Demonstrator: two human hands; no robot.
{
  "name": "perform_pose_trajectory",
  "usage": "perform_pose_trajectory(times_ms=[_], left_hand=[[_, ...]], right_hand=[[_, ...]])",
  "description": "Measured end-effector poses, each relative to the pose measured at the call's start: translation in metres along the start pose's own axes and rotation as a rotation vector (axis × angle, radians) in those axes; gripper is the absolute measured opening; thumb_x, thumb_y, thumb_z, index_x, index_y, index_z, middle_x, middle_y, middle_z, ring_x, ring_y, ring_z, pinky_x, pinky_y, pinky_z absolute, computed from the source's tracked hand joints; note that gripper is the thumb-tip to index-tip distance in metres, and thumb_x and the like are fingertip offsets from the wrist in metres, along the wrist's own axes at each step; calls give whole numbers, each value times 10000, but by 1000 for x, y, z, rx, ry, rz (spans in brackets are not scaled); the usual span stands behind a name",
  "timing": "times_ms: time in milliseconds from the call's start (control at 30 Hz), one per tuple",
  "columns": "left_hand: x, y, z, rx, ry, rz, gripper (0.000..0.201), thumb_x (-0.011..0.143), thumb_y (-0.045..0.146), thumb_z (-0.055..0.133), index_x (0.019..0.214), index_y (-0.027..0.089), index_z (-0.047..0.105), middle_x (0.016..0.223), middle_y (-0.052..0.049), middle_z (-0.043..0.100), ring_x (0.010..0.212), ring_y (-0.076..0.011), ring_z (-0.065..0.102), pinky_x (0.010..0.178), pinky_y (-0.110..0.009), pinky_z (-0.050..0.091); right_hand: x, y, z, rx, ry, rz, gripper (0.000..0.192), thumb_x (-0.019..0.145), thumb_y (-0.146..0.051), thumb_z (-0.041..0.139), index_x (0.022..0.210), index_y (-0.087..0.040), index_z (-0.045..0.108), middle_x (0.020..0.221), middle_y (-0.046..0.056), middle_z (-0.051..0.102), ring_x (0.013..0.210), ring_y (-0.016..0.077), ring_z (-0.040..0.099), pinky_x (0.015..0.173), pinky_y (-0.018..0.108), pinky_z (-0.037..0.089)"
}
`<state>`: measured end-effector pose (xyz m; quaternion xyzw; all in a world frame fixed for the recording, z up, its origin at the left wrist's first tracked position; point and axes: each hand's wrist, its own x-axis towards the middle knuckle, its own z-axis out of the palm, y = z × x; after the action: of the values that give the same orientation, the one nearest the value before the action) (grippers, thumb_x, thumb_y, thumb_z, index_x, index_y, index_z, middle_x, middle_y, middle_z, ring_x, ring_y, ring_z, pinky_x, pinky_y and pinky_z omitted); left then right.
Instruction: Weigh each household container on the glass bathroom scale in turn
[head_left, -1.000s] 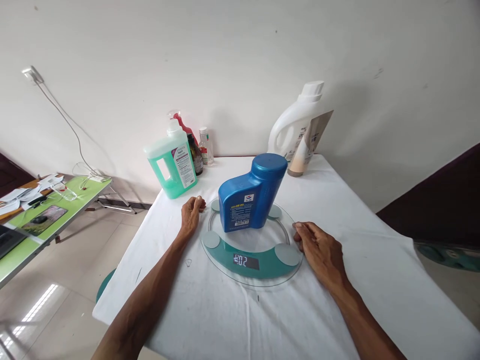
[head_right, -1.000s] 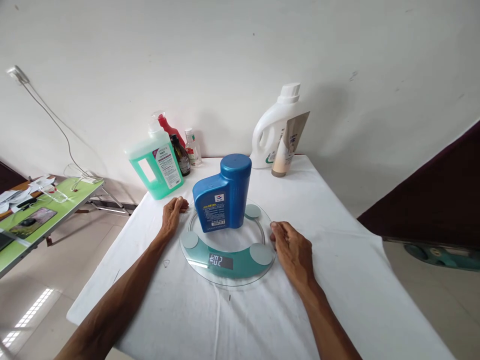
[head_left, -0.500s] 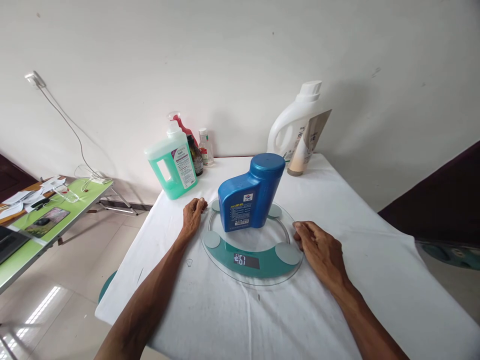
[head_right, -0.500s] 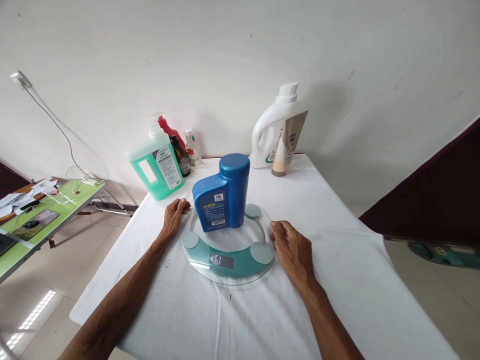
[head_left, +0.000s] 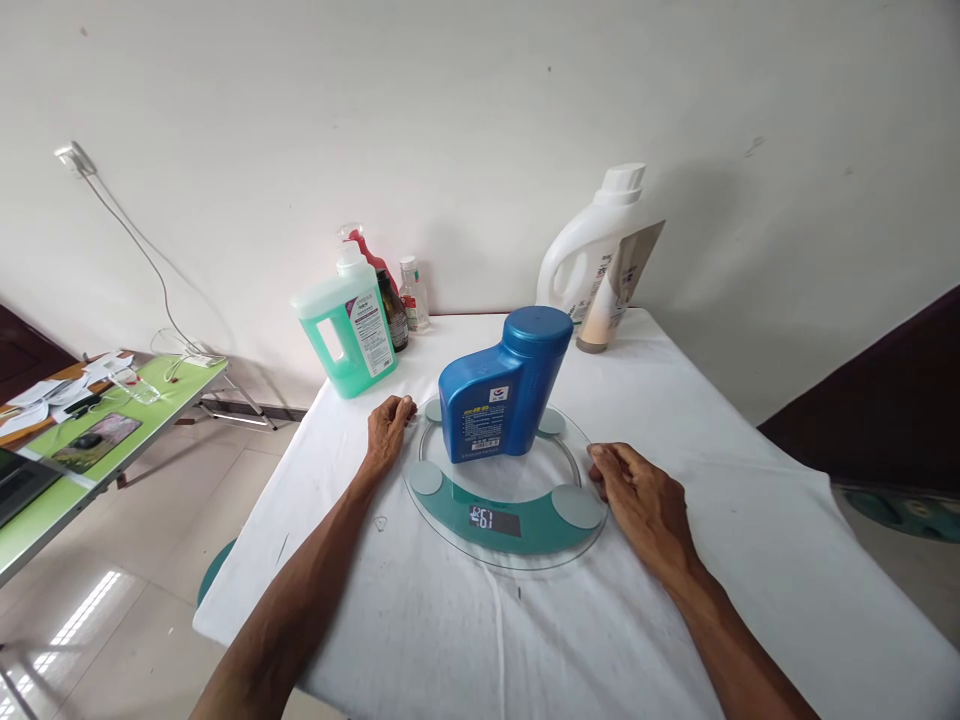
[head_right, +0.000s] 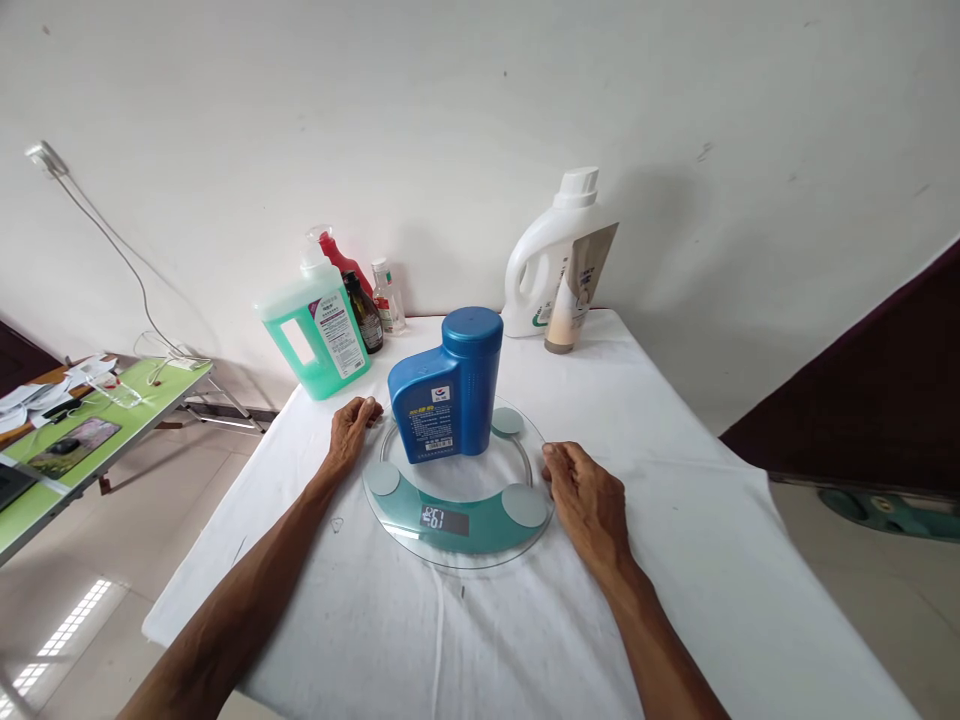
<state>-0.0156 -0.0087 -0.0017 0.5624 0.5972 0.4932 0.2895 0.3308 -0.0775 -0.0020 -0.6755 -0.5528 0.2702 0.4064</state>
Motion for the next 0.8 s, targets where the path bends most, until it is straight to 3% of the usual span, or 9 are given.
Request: perform_pose_trajectory(times_ms=[367, 800], left_hand=[[3, -6, 1, -6, 5, 20, 551, 952, 725, 575, 810, 215, 727, 849, -86, 774, 801, -221, 677, 810, -357, 542], [3, -6, 1, -31, 2, 35, 484, 966, 659, 620, 799, 218, 729, 824, -72, 766, 792, -215, 679, 785, -342, 549]], right_hand=[[-1, -3, -2, -6, 5, -10, 459, 939, -691, 455, 816, -288, 635, 729, 54, 749, 610, 240, 658, 680, 383, 511], [-1, -3, -1, -11, 9, -18, 455, 928, -693, 449, 832, -292, 640, 714, 49, 742, 601, 239, 653, 674, 382, 506]])
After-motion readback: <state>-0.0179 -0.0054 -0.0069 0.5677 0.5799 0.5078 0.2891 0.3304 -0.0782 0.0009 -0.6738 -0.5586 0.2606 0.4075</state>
